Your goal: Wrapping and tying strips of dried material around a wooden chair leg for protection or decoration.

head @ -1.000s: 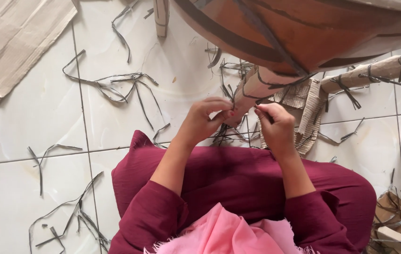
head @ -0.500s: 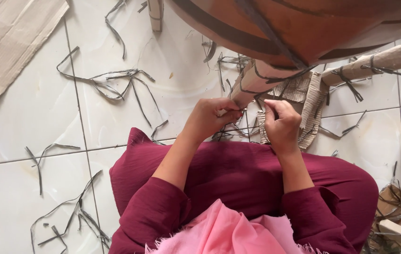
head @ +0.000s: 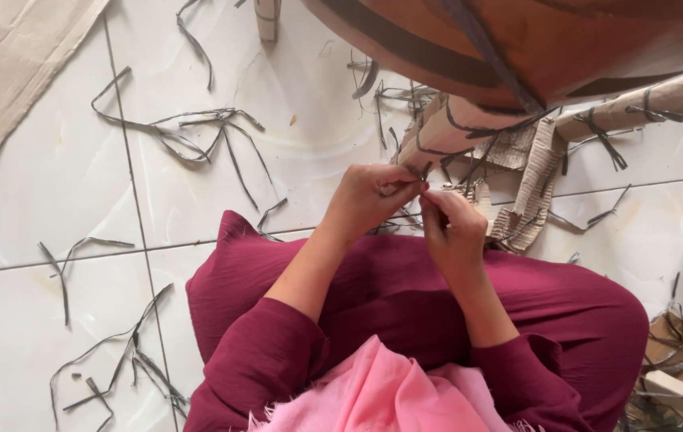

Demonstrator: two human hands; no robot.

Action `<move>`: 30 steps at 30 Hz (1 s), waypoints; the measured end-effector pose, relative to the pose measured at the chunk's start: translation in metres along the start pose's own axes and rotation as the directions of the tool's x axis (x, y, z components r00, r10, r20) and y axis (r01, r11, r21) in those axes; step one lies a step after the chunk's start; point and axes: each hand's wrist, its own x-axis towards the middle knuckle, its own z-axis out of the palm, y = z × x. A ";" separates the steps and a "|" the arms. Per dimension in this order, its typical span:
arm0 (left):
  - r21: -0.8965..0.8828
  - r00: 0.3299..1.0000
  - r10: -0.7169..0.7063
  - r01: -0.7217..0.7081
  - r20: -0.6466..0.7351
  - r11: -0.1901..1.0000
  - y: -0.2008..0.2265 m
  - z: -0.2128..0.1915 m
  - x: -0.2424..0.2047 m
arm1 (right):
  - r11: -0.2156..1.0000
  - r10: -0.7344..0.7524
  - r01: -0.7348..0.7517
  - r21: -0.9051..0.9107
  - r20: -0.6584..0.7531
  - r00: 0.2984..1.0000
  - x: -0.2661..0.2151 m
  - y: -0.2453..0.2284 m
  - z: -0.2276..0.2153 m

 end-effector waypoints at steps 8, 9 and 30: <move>-0.056 0.974 0.217 -0.214 0.071 0.975 -0.016 0.010 0.004 | 0.998 -0.068 0.068 0.008 -0.012 0.998 -0.006 -0.015 -0.007; -0.056 0.973 0.218 -0.215 0.071 0.975 -0.013 0.008 0.004 | 0.998 -0.069 0.069 0.008 -0.013 0.998 -0.006 -0.014 -0.007; 0.025 0.995 0.039 -0.042 0.090 0.999 0.027 -0.009 0.004 | 0.959 -0.278 0.281 0.037 -0.073 0.958 0.013 0.010 0.001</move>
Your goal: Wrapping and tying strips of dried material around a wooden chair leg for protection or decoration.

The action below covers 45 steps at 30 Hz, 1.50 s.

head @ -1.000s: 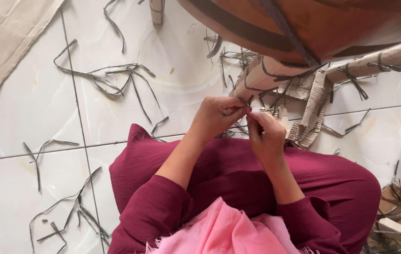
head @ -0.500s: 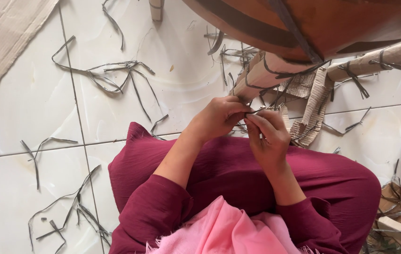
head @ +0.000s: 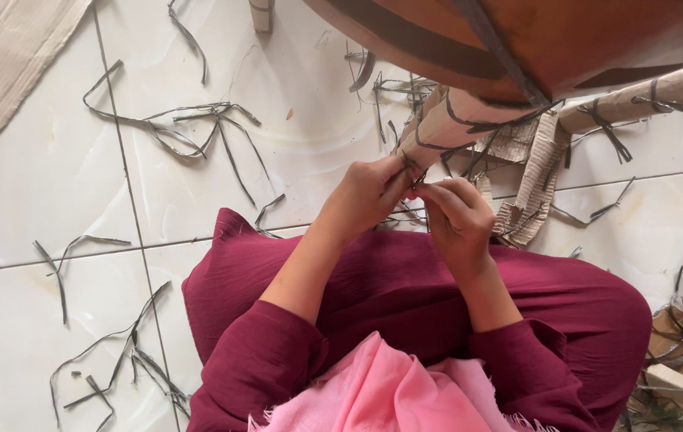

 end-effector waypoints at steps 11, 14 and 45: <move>0.471 0.998 -0.045 0.019 0.043 0.882 -0.018 0.006 -0.005 | 0.975 -0.056 0.082 -0.207 0.128 0.990 -0.016 0.018 0.014; 0.447 0.978 -0.020 0.112 -0.206 0.888 -0.014 -0.012 -0.008 | 0.990 0.062 -0.044 -0.130 0.144 0.988 -0.018 0.006 0.009; 0.164 0.886 -0.461 0.448 0.053 0.879 -0.043 0.008 -0.022 | 0.896 0.444 -0.439 -0.067 0.124 0.887 -0.015 0.006 -0.005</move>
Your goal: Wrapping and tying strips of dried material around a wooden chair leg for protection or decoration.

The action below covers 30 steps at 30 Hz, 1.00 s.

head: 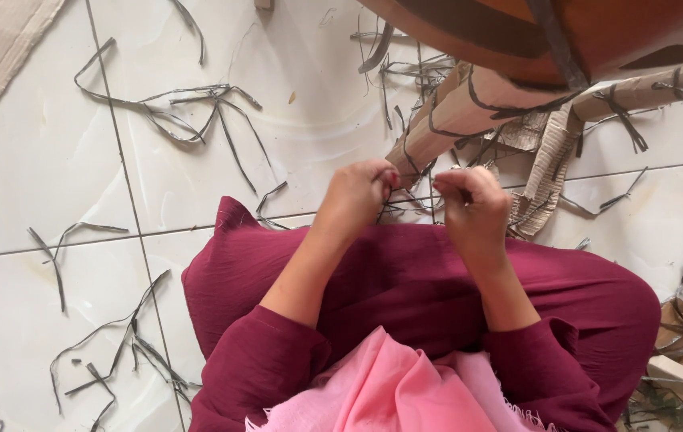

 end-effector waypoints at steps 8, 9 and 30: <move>-0.065 0.998 -0.026 0.022 -0.061 0.998 -0.013 -0.003 0.007 | 0.999 0.030 -0.026 -0.030 0.125 0.992 0.004 0.021 0.001; -0.065 0.998 -0.027 0.023 -0.060 0.998 -0.013 -0.004 0.007 | 0.999 0.032 -0.028 -0.030 0.125 0.992 0.003 0.025 0.000; -0.228 0.989 -0.141 0.147 0.042 0.962 -0.008 0.007 0.012 | 1.000 -0.007 0.001 0.028 0.217 0.976 -0.007 0.001 -0.019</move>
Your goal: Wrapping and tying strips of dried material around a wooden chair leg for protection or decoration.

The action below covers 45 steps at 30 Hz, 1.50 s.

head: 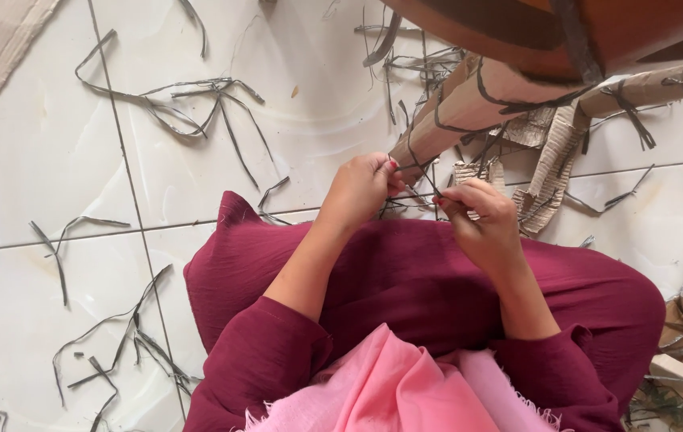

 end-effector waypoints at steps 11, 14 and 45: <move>0.107 1.000 -0.009 0.007 0.018 0.994 -0.007 -0.002 0.000 | 0.902 -0.431 0.419 0.105 0.157 0.889 0.016 0.003 -0.007; -0.025 0.998 -0.003 0.002 -0.056 1.000 -0.005 0.005 0.005 | 0.797 -0.504 0.579 -0.171 0.338 0.795 0.035 -0.014 -0.030; -0.447 0.935 0.175 -0.304 -0.307 0.841 0.009 0.016 0.013 | 0.910 -0.410 0.406 0.080 0.037 0.912 0.030 -0.016 0.011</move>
